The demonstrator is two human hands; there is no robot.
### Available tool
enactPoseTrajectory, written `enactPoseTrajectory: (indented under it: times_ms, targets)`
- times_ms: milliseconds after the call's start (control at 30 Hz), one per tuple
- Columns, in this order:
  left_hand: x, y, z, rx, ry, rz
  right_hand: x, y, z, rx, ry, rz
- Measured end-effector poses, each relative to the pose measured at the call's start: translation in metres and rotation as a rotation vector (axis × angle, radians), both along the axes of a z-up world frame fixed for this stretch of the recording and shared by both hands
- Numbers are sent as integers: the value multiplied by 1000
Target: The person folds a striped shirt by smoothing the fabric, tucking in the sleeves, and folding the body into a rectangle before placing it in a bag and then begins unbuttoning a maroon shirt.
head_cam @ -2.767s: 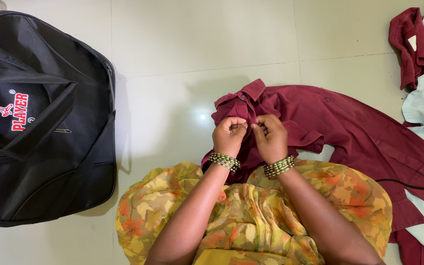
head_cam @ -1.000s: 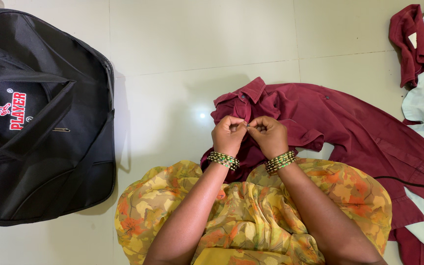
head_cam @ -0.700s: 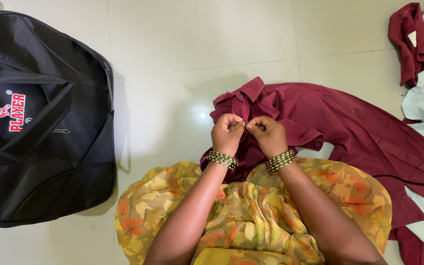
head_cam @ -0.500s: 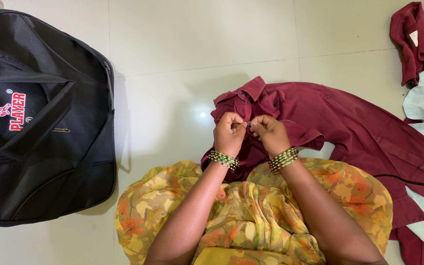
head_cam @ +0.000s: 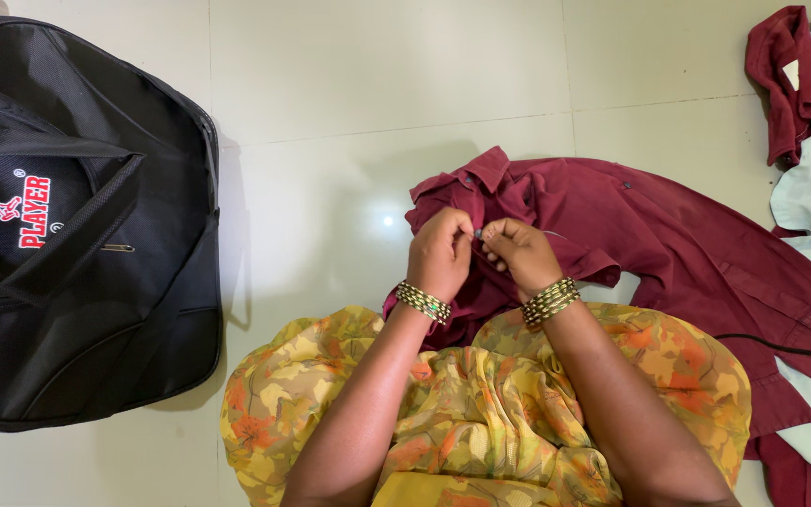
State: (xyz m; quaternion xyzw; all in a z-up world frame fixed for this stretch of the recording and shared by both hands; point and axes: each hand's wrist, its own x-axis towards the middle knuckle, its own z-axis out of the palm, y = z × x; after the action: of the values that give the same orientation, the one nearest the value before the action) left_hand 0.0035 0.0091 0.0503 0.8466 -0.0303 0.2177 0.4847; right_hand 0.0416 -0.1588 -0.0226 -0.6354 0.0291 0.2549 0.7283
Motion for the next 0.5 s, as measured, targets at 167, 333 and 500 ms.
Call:
enactPoseTrajectory:
  times_ms: [167,333,500]
  targets:
    - [12,20,-19,-210,111,154,-6,5,40,-497,-613,-20]
    - [19,40,-27,-865,120,121,-16,14,74,-1113,-701,84]
    - [1,49,24,-1227,-48,21,-13,16,82,-1292,-283,272]
